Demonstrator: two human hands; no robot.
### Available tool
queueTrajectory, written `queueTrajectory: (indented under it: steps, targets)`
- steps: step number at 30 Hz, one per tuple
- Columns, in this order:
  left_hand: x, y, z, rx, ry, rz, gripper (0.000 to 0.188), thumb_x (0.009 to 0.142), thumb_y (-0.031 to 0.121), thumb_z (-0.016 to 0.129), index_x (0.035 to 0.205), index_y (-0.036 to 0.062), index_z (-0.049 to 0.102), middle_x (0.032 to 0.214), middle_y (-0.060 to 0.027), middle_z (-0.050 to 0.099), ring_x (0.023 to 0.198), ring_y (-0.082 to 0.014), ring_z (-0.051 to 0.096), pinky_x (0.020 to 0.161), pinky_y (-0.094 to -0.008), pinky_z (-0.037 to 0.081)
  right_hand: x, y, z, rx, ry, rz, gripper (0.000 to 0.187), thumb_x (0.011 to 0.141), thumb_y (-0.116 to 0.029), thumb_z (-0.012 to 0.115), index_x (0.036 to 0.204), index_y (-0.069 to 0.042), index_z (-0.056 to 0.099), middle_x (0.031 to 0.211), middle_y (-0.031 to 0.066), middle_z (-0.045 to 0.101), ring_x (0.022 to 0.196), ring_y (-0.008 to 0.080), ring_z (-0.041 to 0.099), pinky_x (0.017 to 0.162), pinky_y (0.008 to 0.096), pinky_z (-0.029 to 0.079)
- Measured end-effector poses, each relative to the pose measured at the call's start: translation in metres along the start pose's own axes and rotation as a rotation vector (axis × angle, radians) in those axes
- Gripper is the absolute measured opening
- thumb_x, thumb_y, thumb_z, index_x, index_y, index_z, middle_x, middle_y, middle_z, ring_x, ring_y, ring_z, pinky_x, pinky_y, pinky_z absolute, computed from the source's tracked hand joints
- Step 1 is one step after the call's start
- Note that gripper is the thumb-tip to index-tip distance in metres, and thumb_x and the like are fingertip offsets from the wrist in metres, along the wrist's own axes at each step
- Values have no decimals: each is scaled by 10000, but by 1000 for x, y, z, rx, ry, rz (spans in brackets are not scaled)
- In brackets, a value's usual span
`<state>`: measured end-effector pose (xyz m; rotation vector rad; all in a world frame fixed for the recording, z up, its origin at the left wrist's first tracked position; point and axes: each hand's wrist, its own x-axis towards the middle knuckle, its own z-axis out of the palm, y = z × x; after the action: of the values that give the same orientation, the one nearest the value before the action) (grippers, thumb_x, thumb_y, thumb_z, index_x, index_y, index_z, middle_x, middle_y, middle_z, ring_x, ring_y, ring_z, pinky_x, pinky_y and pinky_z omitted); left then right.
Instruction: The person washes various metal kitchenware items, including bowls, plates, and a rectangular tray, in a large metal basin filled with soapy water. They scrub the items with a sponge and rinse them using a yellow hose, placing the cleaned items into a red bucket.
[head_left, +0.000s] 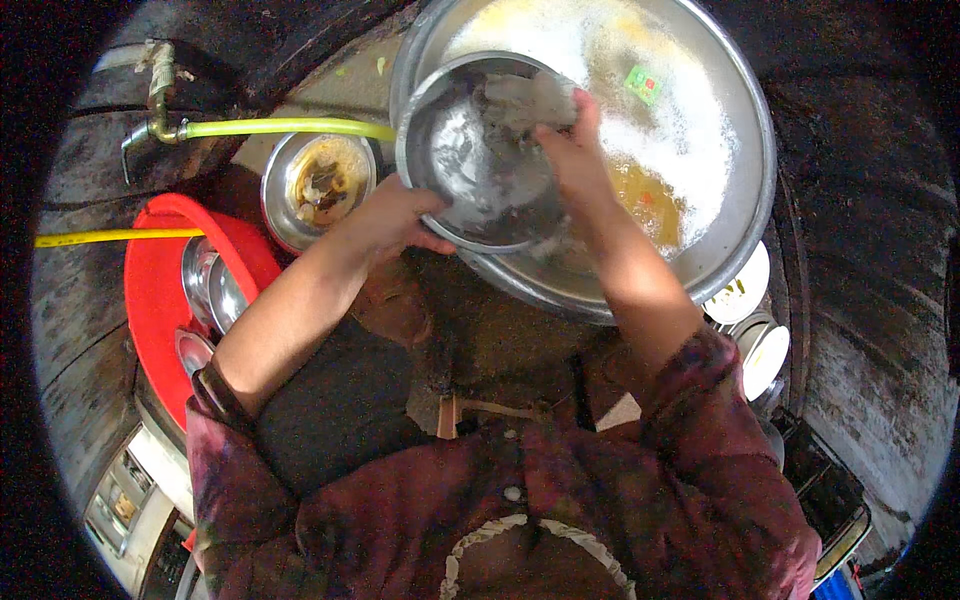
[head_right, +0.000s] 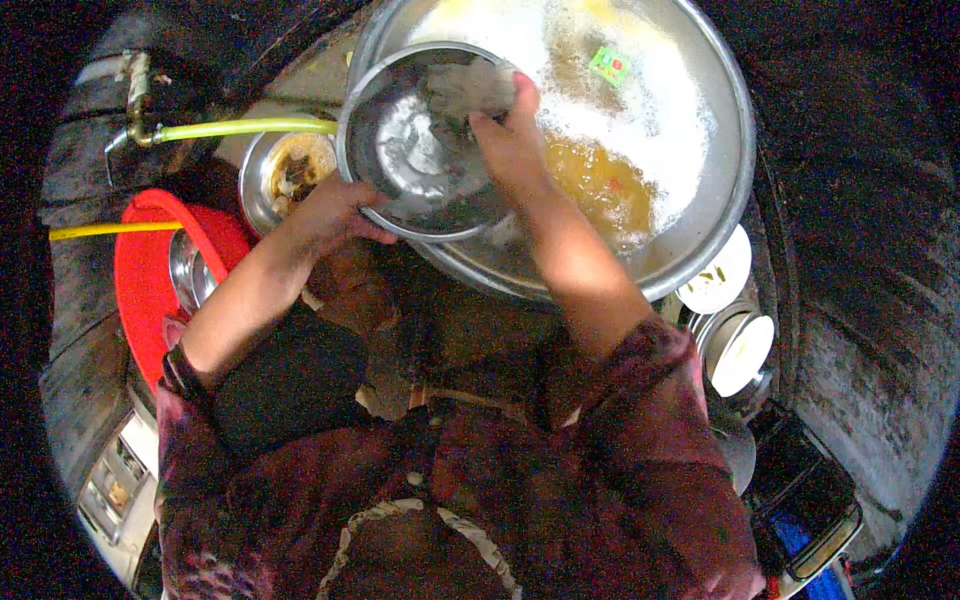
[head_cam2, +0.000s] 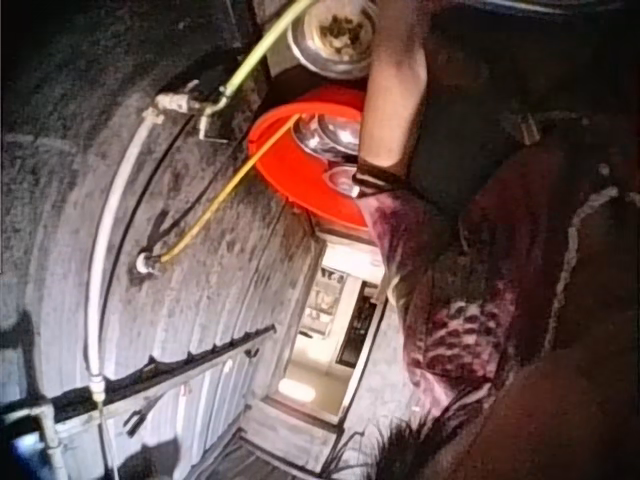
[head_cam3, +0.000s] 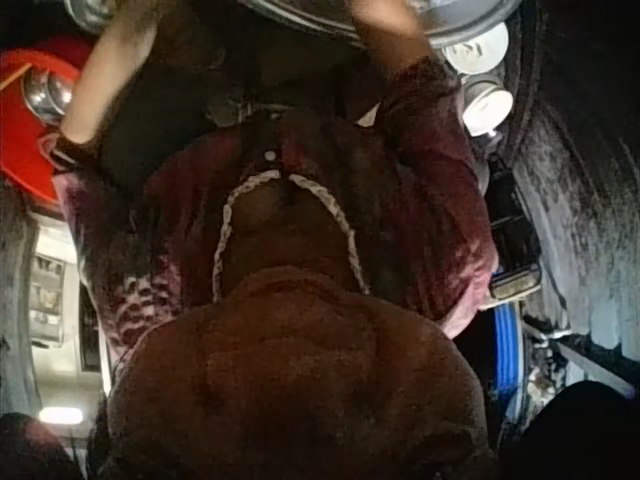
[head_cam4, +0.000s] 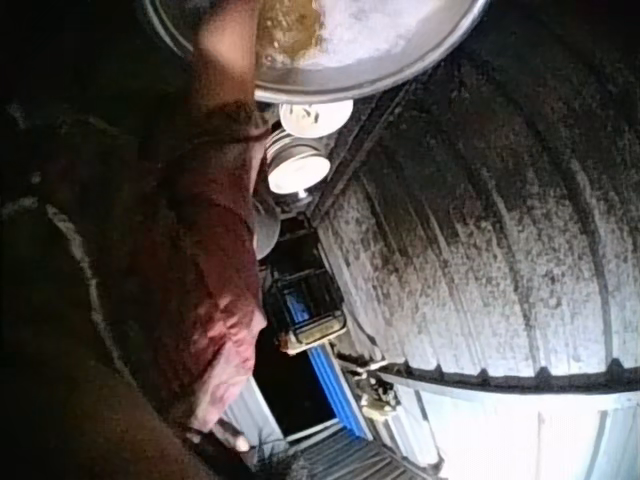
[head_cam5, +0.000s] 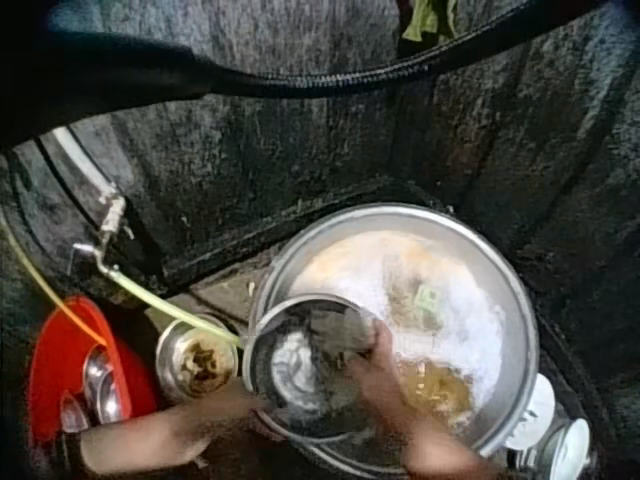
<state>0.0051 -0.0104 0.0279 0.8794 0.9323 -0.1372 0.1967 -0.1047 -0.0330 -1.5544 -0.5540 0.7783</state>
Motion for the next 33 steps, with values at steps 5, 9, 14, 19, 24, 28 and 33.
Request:
queueTrajectory:
  steps: [5,9,14,19,24,28,33]
  targets:
    - [-2,1,12,10,-102,-10,331,738,31,473,1058,-55,467,913,-142,586,731,-253,603,569,-335,540,-22,11,59,-295,-192,-173,582,722,-23,515,1263,-54,301,1213,220,384,1104,331,403,934,348,315]
    - [0,-2,-2,81,61,23,393,707,29,500,1096,27,446,902,-115,570,677,-229,591,512,-342,529,-66,16,55,-592,-453,-396,485,676,-16,508,1158,-53,461,1124,194,483,1066,358,434,881,413,360]
    - [-15,5,7,162,111,22,308,735,68,478,1024,-36,507,861,-143,603,657,-250,611,522,-312,529,-45,16,7,-1257,-531,-346,353,652,10,512,994,-71,549,1027,181,484,978,376,447,851,451,357]
    - [-5,-2,12,13,-146,-56,377,710,44,520,1080,-10,474,903,-147,605,696,-245,623,522,-336,534,-7,20,25,-789,-3,-439,432,643,60,486,1052,-80,485,1033,192,450,938,393,442,828,426,367]
    - [0,-3,10,25,-128,-92,331,697,28,513,1026,-8,499,872,-134,588,675,-232,605,507,-325,527,-33,2,70,-423,-146,-491,402,652,63,456,1048,-7,443,1015,221,469,983,390,427,864,412,345]
    - [-8,4,8,124,-31,-34,363,694,44,515,1055,21,492,909,-121,575,689,-217,591,486,-311,518,-66,-5,55,-413,-558,-363,457,627,80,444,1071,-26,444,1036,207,469,1002,382,429,896,397,337]
    - [-4,3,5,276,59,22,481,691,42,518,1159,37,405,999,-115,546,769,-232,579,463,-301,518,-62,3,4,-1266,-782,-269,326,635,33,481,947,-44,537,970,163,499,889,354,476,747,433,391]
